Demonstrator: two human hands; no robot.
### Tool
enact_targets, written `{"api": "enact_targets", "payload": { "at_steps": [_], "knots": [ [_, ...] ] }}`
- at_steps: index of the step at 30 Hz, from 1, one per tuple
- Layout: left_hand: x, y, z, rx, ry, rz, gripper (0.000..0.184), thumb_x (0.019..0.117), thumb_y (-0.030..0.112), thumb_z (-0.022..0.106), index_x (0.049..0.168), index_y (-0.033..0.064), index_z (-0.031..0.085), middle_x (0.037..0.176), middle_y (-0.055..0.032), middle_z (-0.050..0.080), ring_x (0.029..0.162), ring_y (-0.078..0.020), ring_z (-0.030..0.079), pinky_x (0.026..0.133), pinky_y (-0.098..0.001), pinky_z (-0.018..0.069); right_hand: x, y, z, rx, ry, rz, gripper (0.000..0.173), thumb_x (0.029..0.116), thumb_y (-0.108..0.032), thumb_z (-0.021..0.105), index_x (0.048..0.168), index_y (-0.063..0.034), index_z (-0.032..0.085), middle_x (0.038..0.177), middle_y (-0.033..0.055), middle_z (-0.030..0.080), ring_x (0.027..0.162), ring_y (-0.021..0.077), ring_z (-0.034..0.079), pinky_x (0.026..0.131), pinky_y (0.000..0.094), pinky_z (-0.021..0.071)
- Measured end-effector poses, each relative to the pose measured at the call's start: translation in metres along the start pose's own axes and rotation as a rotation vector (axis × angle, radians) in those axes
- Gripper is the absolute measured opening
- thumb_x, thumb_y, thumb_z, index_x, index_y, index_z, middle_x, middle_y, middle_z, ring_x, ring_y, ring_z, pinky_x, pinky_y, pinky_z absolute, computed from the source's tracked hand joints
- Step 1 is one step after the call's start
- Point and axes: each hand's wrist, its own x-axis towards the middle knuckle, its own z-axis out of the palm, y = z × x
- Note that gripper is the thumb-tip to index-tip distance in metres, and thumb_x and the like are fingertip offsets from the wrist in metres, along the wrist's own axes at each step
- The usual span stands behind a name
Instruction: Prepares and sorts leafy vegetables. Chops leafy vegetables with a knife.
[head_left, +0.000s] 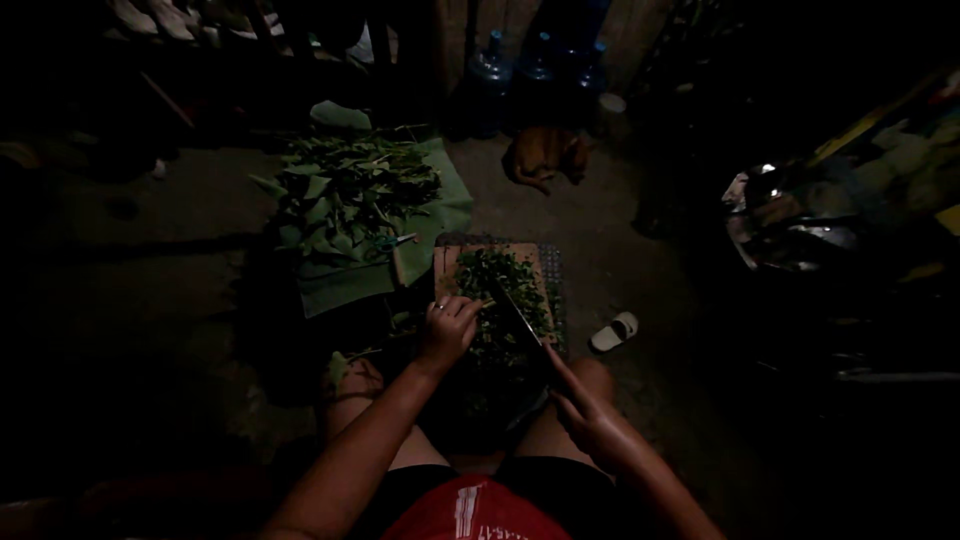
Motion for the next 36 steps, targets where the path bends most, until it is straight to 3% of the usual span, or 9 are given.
{"api": "enact_targets", "payload": {
  "at_steps": [4, 7, 11, 17, 20, 23, 27, 31, 36],
  "knots": [
    [0.014, 0.015, 0.006, -0.029, -0.016, 0.02, 0.021, 0.0937, 0.009, 0.068, 0.113, 0.0066, 0.076, 0.111, -0.0144, 0.073, 0.106, -0.0346, 0.069, 0.093, -0.0535, 0.0548, -0.019, -0.013, -0.011, -0.214, 0.142, -0.022, 0.066, 0.1087, -0.02, 0.045, 0.166, -0.0306, 0.013, 0.11, 0.0172, 0.071, 0.077, 0.0261, 0.068, 0.073, 0.0468, 0.0576],
    [0.022, 0.02, 0.009, -0.02, -0.063, 0.01, 0.02, 0.0914, 0.007, 0.07, 0.11, 0.007, 0.077, 0.109, -0.0143, 0.074, 0.103, -0.0352, 0.07, 0.089, -0.0542, 0.0552, -0.026, -0.019, -0.014, -0.361, 0.158, 0.011, 0.066, 0.1085, -0.021, 0.045, 0.165, -0.0326, 0.014, 0.097, 0.0173, 0.072, 0.073, 0.03, 0.069, 0.069, 0.0493, 0.0579],
    [0.02, 0.019, 0.011, -0.029, -0.098, -0.02, 0.023, 0.0903, 0.004, 0.07, 0.111, 0.0082, 0.078, 0.108, -0.0135, 0.074, 0.103, -0.0345, 0.07, 0.089, -0.054, 0.0552, -0.015, -0.017, -0.005, -0.491, 0.129, 0.081, 0.068, 0.1085, -0.02, 0.045, 0.165, -0.0377, 0.012, 0.092, 0.0175, 0.071, 0.07, 0.032, 0.07, 0.065, 0.0496, 0.0585],
    [0.014, 0.017, 0.012, -0.052, -0.118, -0.049, 0.023, 0.091, 0.004, 0.07, 0.112, 0.0089, 0.078, 0.111, -0.0125, 0.074, 0.106, -0.0339, 0.069, 0.092, -0.054, 0.0539, 0.009, -0.017, -0.001, -0.423, 0.017, 0.112, 0.073, 0.1084, -0.019, 0.044, 0.165, -0.0358, 0.001, 0.089, 0.0165, 0.071, 0.074, 0.0329, 0.07, 0.073, 0.0518, 0.0574],
    [0.013, 0.02, 0.014, -0.045, -0.092, -0.058, 0.023, 0.0915, 0.005, 0.069, 0.112, 0.0087, 0.078, 0.111, -0.0126, 0.074, 0.105, -0.0339, 0.069, 0.091, -0.0542, 0.0546, -0.005, -0.02, -0.008, -0.408, 0.084, 0.081, 0.068, 0.1092, -0.022, 0.043, 0.166, -0.0339, 0.008, 0.096, 0.018, 0.071, 0.075, 0.0322, 0.07, 0.072, 0.0517, 0.058],
    [0.014, 0.023, 0.01, -0.026, -0.102, -0.072, 0.019, 0.0917, 0.006, 0.069, 0.109, 0.0083, 0.078, 0.108, -0.0125, 0.075, 0.104, -0.034, 0.07, 0.091, -0.0556, 0.0537, -0.022, -0.026, -0.011, -0.46, 0.129, 0.056, 0.066, 0.1092, -0.024, 0.044, 0.165, -0.0353, 0.012, 0.086, 0.0161, 0.071, 0.067, 0.031, 0.069, 0.064, 0.0498, 0.0578],
    [0.014, 0.021, 0.013, -0.008, -0.07, -0.052, 0.021, 0.0903, 0.006, 0.071, 0.109, 0.0101, 0.079, 0.107, -0.0108, 0.075, 0.1, -0.0327, 0.07, 0.092, -0.0574, 0.0496, -0.013, -0.027, -0.009, -0.471, 0.009, 0.152, 0.069, 0.1098, -0.022, 0.042, 0.165, -0.0398, 0.004, 0.093, 0.0178, 0.071, 0.075, 0.0341, 0.07, 0.07, 0.0528, 0.0576],
    [0.015, 0.017, 0.012, -0.039, -0.091, -0.055, 0.024, 0.0901, 0.004, 0.07, 0.112, 0.0095, 0.078, 0.112, -0.0121, 0.075, 0.105, -0.0343, 0.069, 0.094, -0.0574, 0.0516, 0.007, -0.02, 0.001, -0.422, 0.006, 0.129, 0.07, 0.1089, -0.018, 0.041, 0.165, -0.0355, 0.003, 0.091, 0.0171, 0.071, 0.075, 0.0341, 0.07, 0.073, 0.0528, 0.057],
    [0.012, 0.019, 0.013, -0.06, -0.1, -0.077, 0.023, 0.0942, 0.007, 0.066, 0.114, 0.0109, 0.078, 0.117, -0.0115, 0.073, 0.108, -0.0327, 0.068, 0.094, -0.0553, 0.0524, -0.012, -0.027, -0.011, -0.447, 0.1, 0.089, 0.066, 0.109, -0.023, 0.044, 0.165, -0.0371, 0.011, 0.1, 0.0192, 0.071, 0.073, 0.0323, 0.07, 0.069, 0.0513, 0.0587]
  ]
}}
